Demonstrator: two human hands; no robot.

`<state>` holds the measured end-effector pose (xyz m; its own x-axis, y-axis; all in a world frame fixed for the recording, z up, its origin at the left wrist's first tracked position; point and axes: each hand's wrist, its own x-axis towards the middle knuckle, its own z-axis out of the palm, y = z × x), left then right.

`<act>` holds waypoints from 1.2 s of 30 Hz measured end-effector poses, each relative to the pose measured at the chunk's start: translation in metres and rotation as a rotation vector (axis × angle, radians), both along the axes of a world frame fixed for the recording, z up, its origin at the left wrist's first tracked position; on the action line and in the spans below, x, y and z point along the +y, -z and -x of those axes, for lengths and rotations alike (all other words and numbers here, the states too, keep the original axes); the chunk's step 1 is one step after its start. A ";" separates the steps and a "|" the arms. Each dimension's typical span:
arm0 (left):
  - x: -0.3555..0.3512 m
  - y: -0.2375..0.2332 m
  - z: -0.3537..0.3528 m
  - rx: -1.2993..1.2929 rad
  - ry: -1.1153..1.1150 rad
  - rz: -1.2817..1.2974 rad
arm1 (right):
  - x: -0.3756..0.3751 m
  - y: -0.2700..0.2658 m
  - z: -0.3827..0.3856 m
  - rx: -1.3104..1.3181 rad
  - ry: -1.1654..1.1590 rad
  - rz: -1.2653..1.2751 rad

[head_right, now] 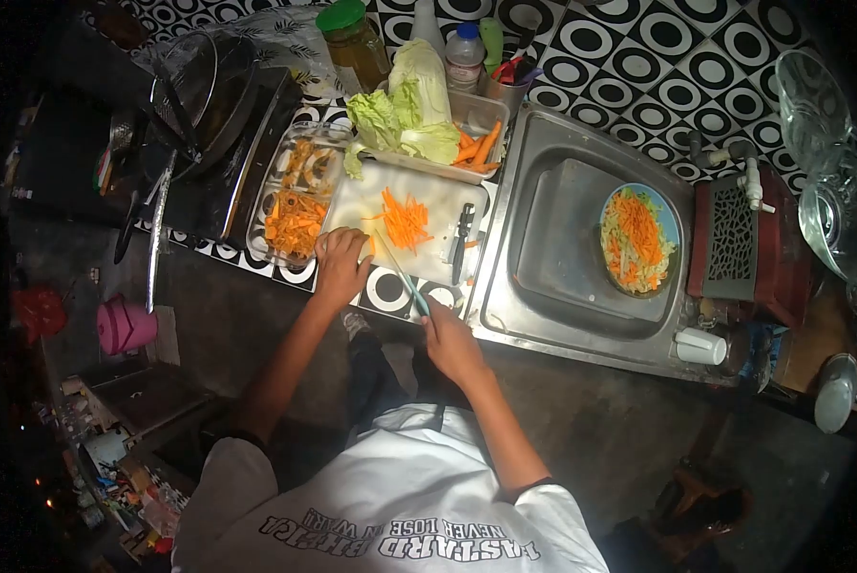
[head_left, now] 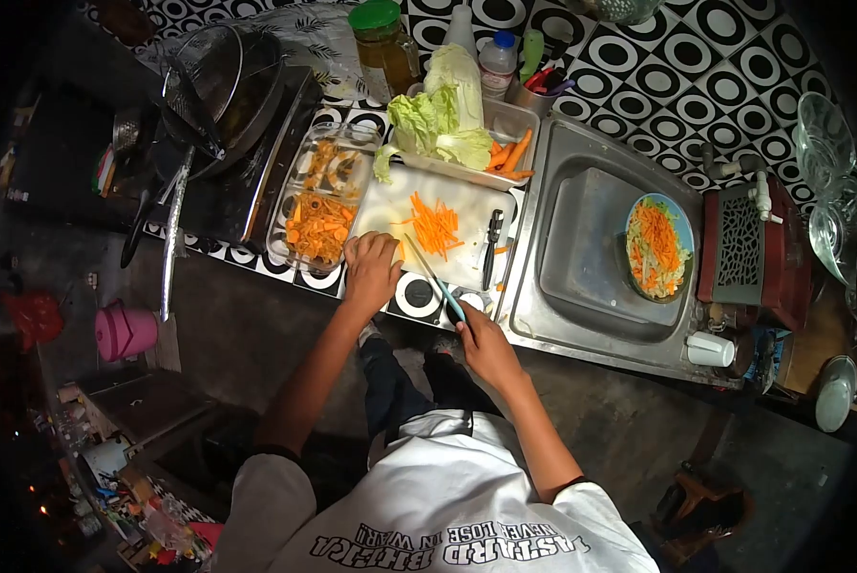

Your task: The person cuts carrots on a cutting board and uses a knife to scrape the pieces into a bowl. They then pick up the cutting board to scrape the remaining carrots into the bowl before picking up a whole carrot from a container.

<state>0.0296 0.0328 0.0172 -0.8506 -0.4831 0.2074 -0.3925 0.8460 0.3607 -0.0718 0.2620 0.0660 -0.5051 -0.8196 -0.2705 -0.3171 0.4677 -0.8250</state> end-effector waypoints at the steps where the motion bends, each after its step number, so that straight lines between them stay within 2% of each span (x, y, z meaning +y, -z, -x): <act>1: -0.001 0.003 -0.002 -0.010 0.018 0.034 | 0.000 0.001 -0.001 -0.003 -0.002 -0.001; 6: -0.003 0.011 -0.004 -0.024 0.045 0.073 | 0.000 0.005 -0.006 0.062 -0.032 0.051; 14: 0.009 0.007 0.001 -0.019 -0.036 0.049 | -0.004 -0.010 -0.011 0.072 -0.015 0.025; 28: 0.009 0.007 -0.015 -0.130 0.094 0.108 | -0.004 0.000 -0.021 0.103 -0.056 0.036; 36: 0.008 0.008 -0.014 -0.164 0.110 0.127 | -0.001 0.016 -0.031 0.169 -0.050 0.132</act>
<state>0.0441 0.0407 0.0093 -0.9242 -0.3641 0.1150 -0.3398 0.9217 0.1873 -0.0404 0.2614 0.0499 -0.4923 -0.8672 -0.0745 -0.4759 0.3398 -0.8112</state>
